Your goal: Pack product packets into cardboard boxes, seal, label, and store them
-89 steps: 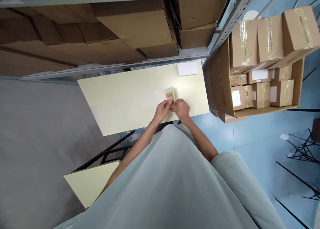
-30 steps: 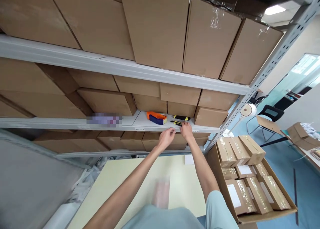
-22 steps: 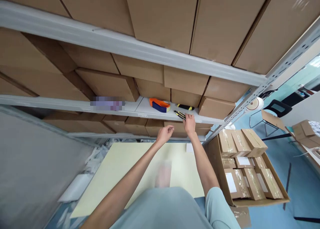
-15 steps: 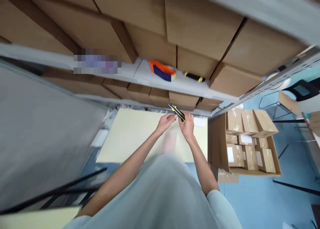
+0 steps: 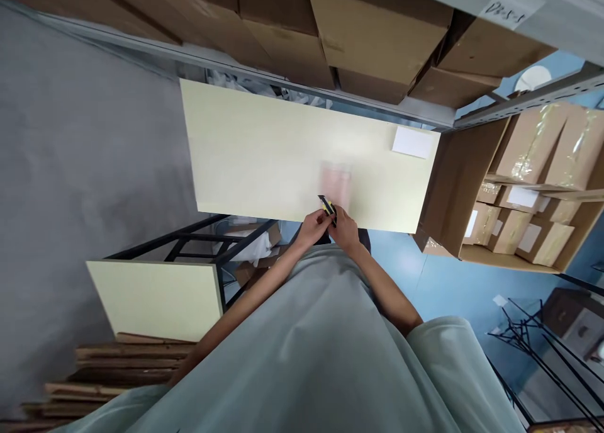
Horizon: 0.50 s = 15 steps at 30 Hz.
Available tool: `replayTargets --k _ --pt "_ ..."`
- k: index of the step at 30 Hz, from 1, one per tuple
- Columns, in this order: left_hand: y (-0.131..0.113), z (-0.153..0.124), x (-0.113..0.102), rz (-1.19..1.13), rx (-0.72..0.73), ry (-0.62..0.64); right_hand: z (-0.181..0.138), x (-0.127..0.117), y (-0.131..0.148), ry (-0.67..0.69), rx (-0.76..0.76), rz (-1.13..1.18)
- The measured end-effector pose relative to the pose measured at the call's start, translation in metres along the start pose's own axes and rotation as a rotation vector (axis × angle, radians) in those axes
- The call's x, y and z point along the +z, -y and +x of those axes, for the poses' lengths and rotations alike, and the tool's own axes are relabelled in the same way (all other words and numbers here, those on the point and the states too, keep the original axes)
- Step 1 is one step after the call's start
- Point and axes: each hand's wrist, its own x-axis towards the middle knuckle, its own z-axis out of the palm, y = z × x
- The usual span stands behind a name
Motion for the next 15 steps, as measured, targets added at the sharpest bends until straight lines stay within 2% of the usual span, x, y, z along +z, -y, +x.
replayTargets --k 5,11,15 --pt "-0.008 0.027 -0.024 0.074 0.118 0.003 0.030 -0.001 0.011 -0.092 0.032 0.046" --pt "-0.025 0.098 -0.081 0.400 0.186 -0.145 0.075 0.002 0.028 -0.242 0.145 0.106" --pt "-0.027 0.141 -0.108 0.531 0.231 -0.143 0.091 0.019 0.045 -0.257 0.204 0.093"
